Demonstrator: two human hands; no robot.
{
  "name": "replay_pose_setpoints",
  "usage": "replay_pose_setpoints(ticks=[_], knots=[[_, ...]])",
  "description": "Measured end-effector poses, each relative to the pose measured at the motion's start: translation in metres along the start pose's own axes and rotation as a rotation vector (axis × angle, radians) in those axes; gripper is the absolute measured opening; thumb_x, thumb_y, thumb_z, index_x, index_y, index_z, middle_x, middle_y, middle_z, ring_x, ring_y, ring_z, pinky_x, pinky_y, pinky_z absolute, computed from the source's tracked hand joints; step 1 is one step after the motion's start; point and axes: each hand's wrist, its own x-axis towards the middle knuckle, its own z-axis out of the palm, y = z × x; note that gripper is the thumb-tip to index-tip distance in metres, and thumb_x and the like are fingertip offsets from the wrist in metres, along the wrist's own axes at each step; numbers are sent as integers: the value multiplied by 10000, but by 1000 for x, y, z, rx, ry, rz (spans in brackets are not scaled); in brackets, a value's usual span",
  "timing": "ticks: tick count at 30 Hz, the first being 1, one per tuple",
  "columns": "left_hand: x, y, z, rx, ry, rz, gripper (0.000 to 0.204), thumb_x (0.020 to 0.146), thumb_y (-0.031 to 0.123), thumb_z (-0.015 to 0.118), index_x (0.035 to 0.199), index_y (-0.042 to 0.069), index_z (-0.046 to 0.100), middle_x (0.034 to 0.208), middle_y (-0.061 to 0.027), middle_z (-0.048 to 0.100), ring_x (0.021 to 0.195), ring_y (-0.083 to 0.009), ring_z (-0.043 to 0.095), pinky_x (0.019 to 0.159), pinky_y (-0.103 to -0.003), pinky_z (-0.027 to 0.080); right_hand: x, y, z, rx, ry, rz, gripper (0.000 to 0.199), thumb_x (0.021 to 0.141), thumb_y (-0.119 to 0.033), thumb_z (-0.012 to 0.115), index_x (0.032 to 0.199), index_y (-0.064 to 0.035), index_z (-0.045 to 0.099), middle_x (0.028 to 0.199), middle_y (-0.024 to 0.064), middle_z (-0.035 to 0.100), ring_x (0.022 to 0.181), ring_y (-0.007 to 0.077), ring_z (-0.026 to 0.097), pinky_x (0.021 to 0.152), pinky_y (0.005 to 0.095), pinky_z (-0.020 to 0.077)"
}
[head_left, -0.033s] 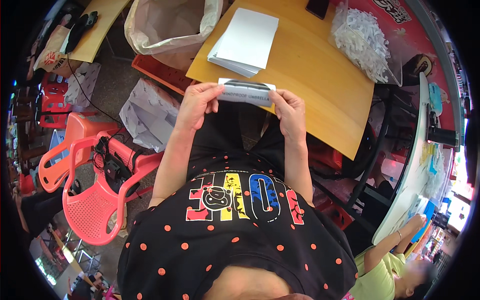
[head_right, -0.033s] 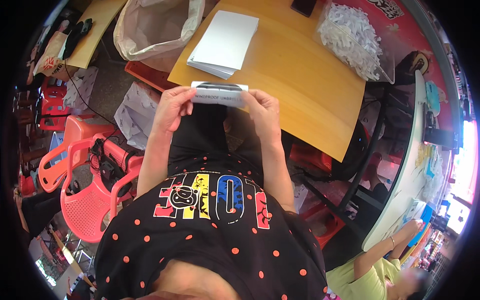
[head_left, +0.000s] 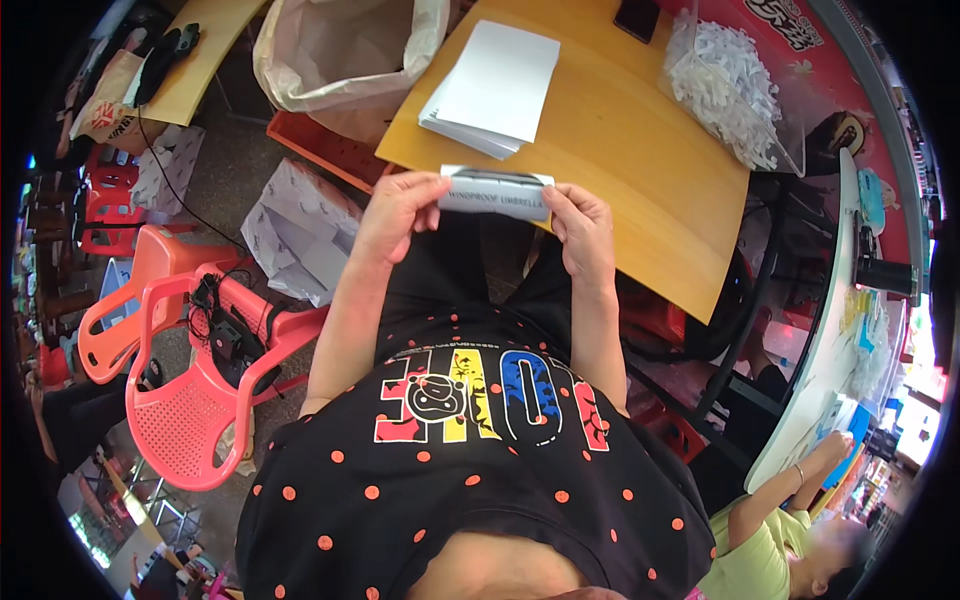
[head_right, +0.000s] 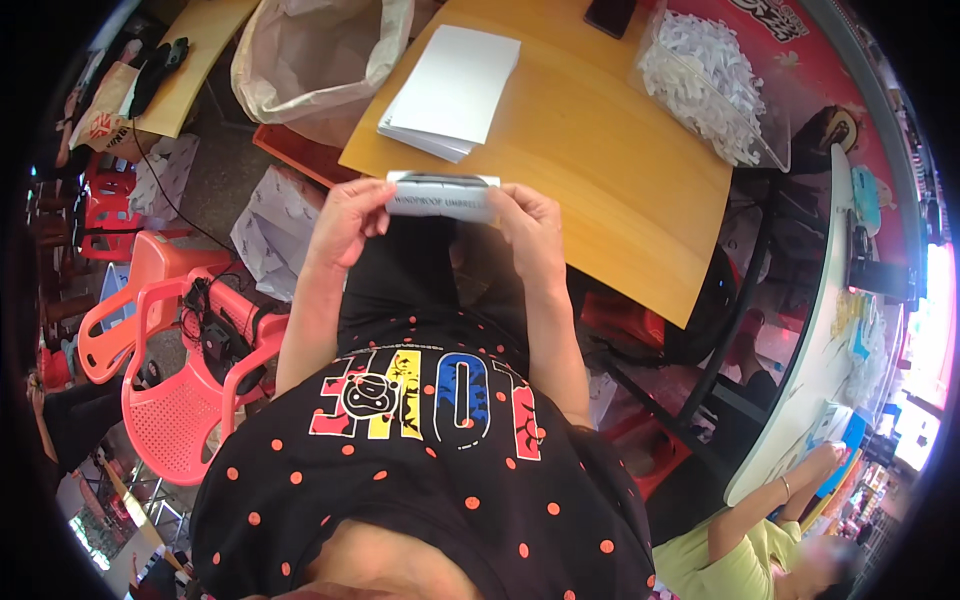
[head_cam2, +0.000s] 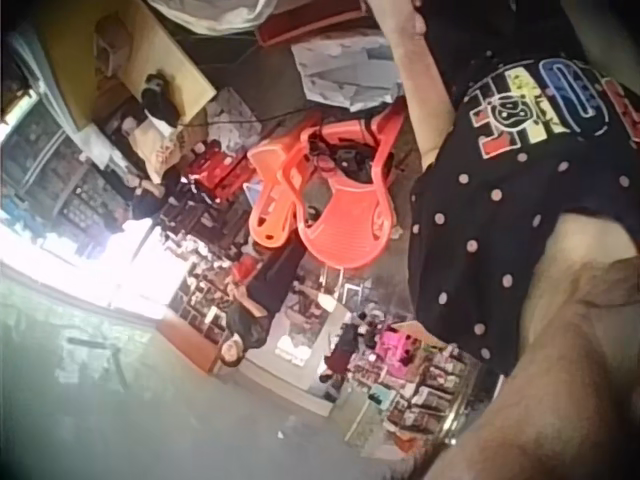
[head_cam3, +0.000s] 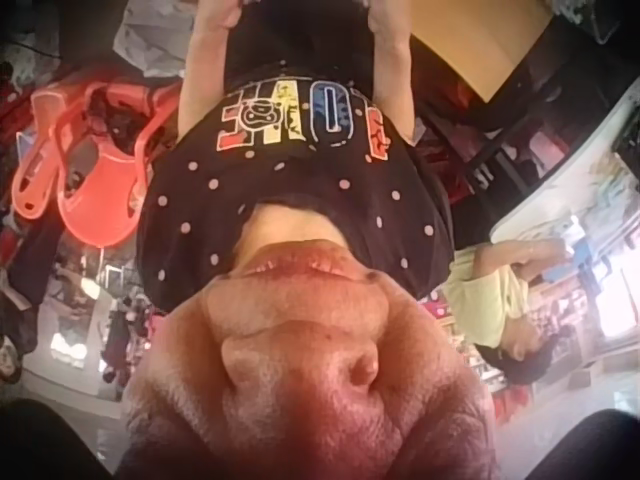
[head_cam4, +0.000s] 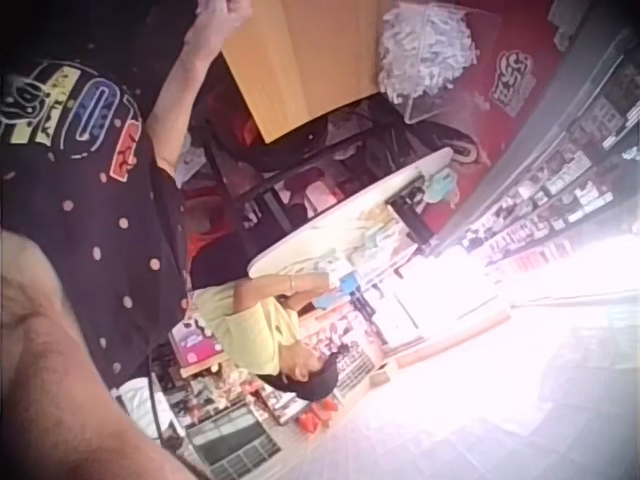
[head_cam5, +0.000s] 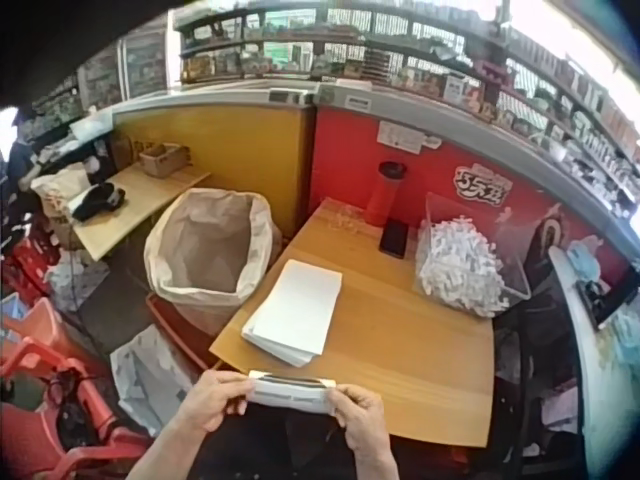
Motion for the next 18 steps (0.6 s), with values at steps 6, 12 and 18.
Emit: replay_pose_setpoints(ticks=[6, 12, 18], knots=[[-13, 5, -18, 10, -81, -105, 146, 849, 148, 650, 842, 5, 679, 664, -1, 605, 512, -56, 531, 454, -177, 347, 0, 8, -7, 320, -174, 154, 146, 909, -110, 570, 884, 12, 646, 691, -7, 564, 481, 18, 376, 447, 163, 302], [-10, 46, -48, -146, 155, 230, 150, 879, 125, 619, 947, -4, 654, 731, -37, 639, 524, -83, 564, 453, -186, 408, 2, -5, -5, 323, -11, -14, 202, 945, -155, 526, 928, 10, 643, 757, 52, 631, 587, 59, 472, 555, 192, 389], [54, 78, -91, -258, 258, 477, 230, 895, 131, 618, 1051, -38, 610, 939, -88, 635, 780, -139, 622, 681, -232, 505, -3, -2, 1, 239, -52, -20, 202, 943, -162, 532, 938, 4, 648, 752, 35, 626, 589, 52, 465, 554, 187, 380]])
